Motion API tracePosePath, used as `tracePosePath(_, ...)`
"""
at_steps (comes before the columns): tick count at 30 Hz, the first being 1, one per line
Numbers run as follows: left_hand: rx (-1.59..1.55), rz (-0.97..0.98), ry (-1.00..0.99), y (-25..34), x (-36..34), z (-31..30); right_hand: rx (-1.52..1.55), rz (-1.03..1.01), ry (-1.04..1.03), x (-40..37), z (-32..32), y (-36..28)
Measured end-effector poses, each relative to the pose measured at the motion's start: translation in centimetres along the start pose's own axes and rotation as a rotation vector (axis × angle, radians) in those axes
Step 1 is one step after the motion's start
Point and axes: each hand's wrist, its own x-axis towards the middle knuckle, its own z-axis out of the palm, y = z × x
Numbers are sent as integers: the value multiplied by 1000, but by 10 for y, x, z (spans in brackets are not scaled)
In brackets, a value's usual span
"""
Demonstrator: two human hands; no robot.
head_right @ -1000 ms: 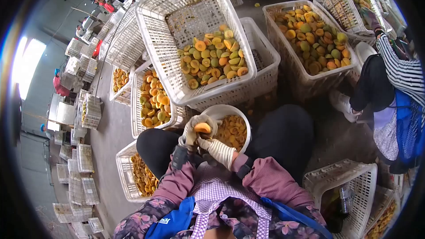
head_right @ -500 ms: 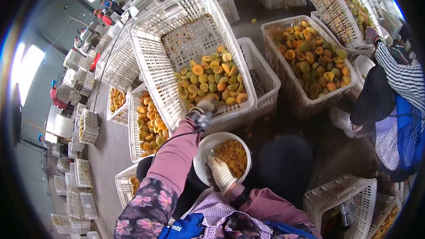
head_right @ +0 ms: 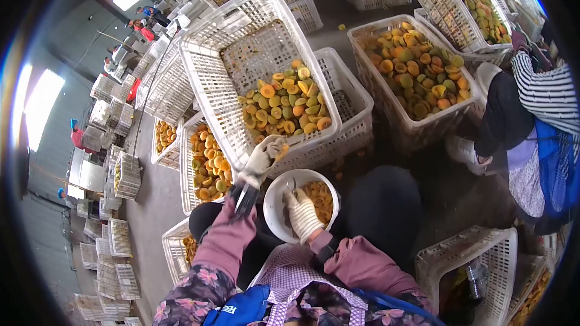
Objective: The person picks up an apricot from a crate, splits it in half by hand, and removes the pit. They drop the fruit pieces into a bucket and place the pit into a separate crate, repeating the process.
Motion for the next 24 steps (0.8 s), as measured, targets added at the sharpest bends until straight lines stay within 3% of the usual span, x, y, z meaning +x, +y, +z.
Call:
tracePosePath(1,19,97,283,-7,-31,64,46,-14,10,-5,2,-11)
tracePosePath(3,725,208,214,-25,-71,121,-335,-185,23,4,-3,-5)
tracePosePath(4,738,392,99,-38,-84,120,-519,-206,31,5,-5,-5)
tracePosePath(5,376,161,247,-40,-79,121,-706,-230,35,4,-5,-4)
tracePosePath(8,167,247,279,-56,-85,134,-807,-312,52,-5,-5,-4)
tracePosePath(10,94,241,460,-57,-85,139,-822,-310,31,-6,-7,-1)
tracePosePath(11,93,243,461,-56,-86,141,-832,-307,15,-6,-9,2)
tracePosePath(13,283,254,520,-53,-88,142,-801,-308,-35,-5,-12,9)
tracePosePath(14,482,331,510,-55,-87,141,-768,-309,-83,-3,-12,15)
tracePosePath(15,485,331,514,-53,-88,139,-765,-308,-86,2,-13,26)
tracePosePath(17,685,239,457,-47,-91,137,-359,-275,-221,7,-12,42)
tracePosePath(19,750,67,313,-37,-95,139,-439,-322,-247,4,-18,45)
tracePosePath(21,795,10,215,-35,-97,132,-161,288,-407,-24,-6,-15)
tracePosePath(22,656,64,229,-32,-99,139,-118,431,-514,-33,-7,-32)
tracePosePath(23,517,118,242,-29,-101,146,-117,437,-515,-40,-4,-38)
tracePosePath(24,430,541,577,-36,-95,126,-15,525,-531,-45,0,-43)
